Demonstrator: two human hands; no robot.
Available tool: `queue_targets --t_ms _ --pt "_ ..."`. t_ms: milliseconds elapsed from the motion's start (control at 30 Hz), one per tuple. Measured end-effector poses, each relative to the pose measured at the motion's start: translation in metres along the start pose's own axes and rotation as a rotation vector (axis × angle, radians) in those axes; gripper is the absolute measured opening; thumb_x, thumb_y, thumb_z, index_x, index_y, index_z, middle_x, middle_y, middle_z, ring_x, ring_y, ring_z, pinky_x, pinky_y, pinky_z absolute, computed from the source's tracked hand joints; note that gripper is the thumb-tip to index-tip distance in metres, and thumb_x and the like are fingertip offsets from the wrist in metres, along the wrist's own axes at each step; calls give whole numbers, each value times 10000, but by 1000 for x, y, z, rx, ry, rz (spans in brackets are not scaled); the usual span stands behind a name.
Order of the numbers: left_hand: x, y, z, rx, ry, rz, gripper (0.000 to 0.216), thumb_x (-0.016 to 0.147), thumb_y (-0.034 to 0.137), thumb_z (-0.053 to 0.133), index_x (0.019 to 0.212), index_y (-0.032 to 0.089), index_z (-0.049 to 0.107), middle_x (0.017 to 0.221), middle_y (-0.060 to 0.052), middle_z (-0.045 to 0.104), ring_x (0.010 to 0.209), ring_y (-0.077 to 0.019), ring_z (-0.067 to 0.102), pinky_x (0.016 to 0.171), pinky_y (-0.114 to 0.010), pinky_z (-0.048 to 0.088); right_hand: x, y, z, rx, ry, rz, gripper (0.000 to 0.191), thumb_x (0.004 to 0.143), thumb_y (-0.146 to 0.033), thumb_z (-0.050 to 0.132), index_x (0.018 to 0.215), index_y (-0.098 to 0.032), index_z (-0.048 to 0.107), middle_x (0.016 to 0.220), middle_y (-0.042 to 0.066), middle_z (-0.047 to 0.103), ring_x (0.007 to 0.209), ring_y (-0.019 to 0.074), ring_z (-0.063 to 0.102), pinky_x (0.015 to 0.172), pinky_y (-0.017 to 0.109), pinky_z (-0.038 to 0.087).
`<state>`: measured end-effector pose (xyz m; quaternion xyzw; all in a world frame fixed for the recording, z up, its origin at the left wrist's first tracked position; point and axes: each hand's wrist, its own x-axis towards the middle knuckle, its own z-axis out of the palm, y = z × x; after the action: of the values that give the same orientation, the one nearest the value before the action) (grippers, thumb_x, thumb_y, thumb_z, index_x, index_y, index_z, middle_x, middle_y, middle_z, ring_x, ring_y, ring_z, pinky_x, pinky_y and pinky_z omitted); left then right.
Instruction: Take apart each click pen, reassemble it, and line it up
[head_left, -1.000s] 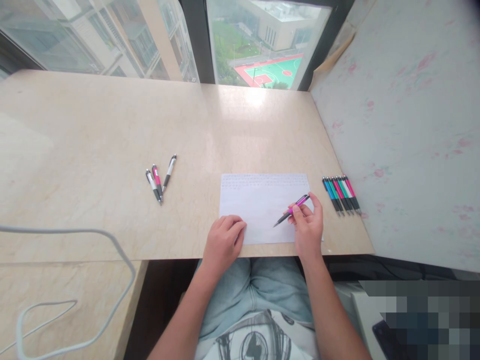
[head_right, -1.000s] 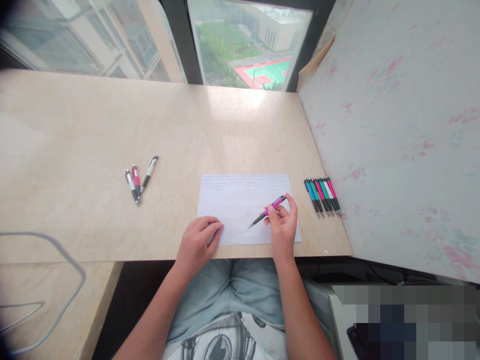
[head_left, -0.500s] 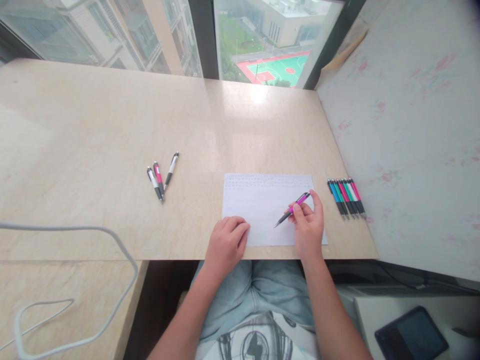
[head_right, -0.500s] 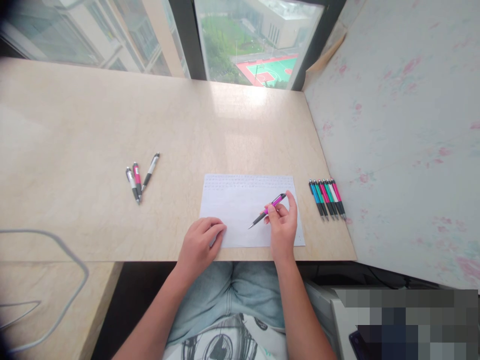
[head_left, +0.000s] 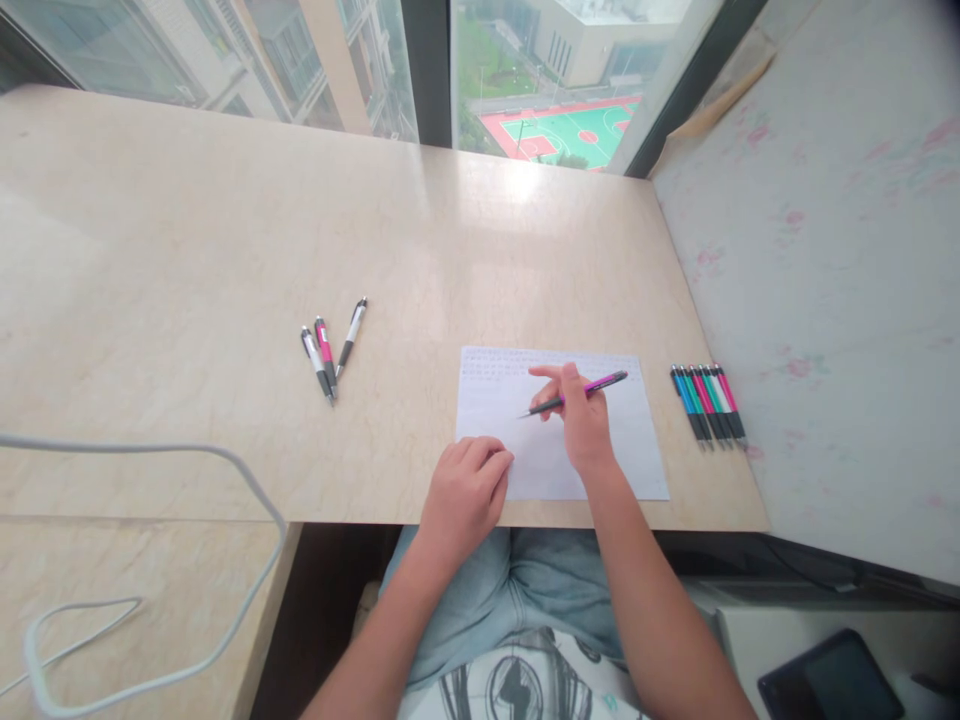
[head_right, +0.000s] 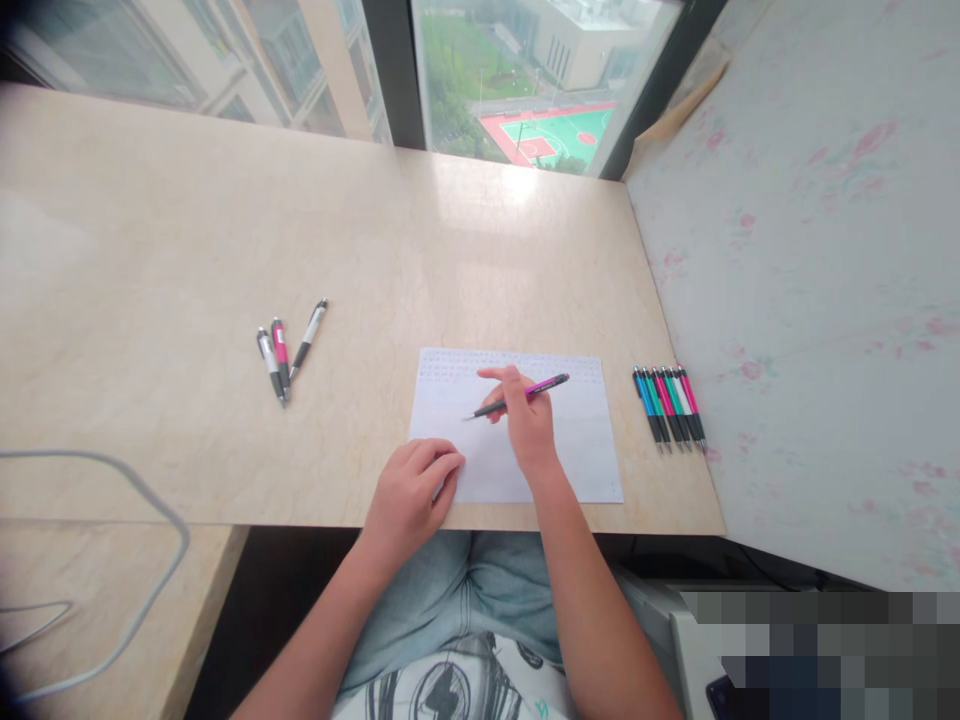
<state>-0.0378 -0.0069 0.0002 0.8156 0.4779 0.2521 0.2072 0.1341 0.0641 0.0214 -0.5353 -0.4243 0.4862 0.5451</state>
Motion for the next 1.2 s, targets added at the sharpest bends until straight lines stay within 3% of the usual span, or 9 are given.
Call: queue_targets --t_ms 67,200,333,400,500,567,800,900,1200 --pt "0 0 0 13 -4 -3 187 924 137 497 1014 199 648 1006 -101 662 928 -249 585 809 -408 468 6 4 5 -143 -51 -65 439 937 -570 517 965 -200 751 773 45 667 651 158 617 544 287 505" --pt "0 1 0 22 -7 -9 175 922 133 503 1003 195 644 1001 -89 663 922 -240 592 802 -401 474 17 14 13 -181 -86 -126 418 935 -572 517 989 -221 738 1012 80 681 827 189 660 554 270 543" --pt "0 1 -1 16 -5 -1 178 915 125 509 1004 197 645 1000 -87 664 929 -236 595 803 -395 479 22 23 16 -178 -22 -126 572 984 -607 358 829 -203 732 688 36 634 622 148 612 545 269 522" --pt "0 1 -1 14 -5 -2 178 914 123 508 1003 197 645 998 -87 663 927 -234 594 801 -393 481 23 25 16 -163 -45 -98 591 989 -611 327 868 -201 734 590 17 609 562 147 593 536 275 509" --pt "0 1 -2 10 -8 -9 170 919 128 508 1003 192 642 1004 -88 663 928 -234 590 804 -394 481 21 25 15 -177 -82 -128 463 963 -577 439 995 -212 722 784 48 705 717 179 662 598 297 541" --pt "0 1 -2 5 -9 -8 174 921 129 504 1009 191 641 1009 -89 663 930 -233 589 803 -394 481 20 24 15 -264 -61 -183 357 930 -521 539 914 -211 715 849 53 706 762 186 663 627 303 542" --pt "0 1 -2 -3 -13 -13 184 923 126 497 1018 194 640 1011 -88 664 931 -232 587 800 -391 481 20 28 23 -524 78 -176 289 901 -382 595 677 -207 546 542 -48 528 493 108 470 514 251 385" --pt "0 1 -2 -7 -13 -17 183 923 126 499 1019 196 639 1012 -87 663 931 -232 587 802 -393 480 21 29 25 -583 75 -202 348 894 -369 593 607 -207 480 511 -65 440 477 95 380 492 248 322" --pt "0 1 -1 -12 -27 -17 181 923 135 505 1029 194 639 1025 -92 663 935 -233 587 803 -398 482 20 29 27 -645 62 -242 344 902 -344 564 609 -209 446 517 -70 418 482 92 365 503 240 314"
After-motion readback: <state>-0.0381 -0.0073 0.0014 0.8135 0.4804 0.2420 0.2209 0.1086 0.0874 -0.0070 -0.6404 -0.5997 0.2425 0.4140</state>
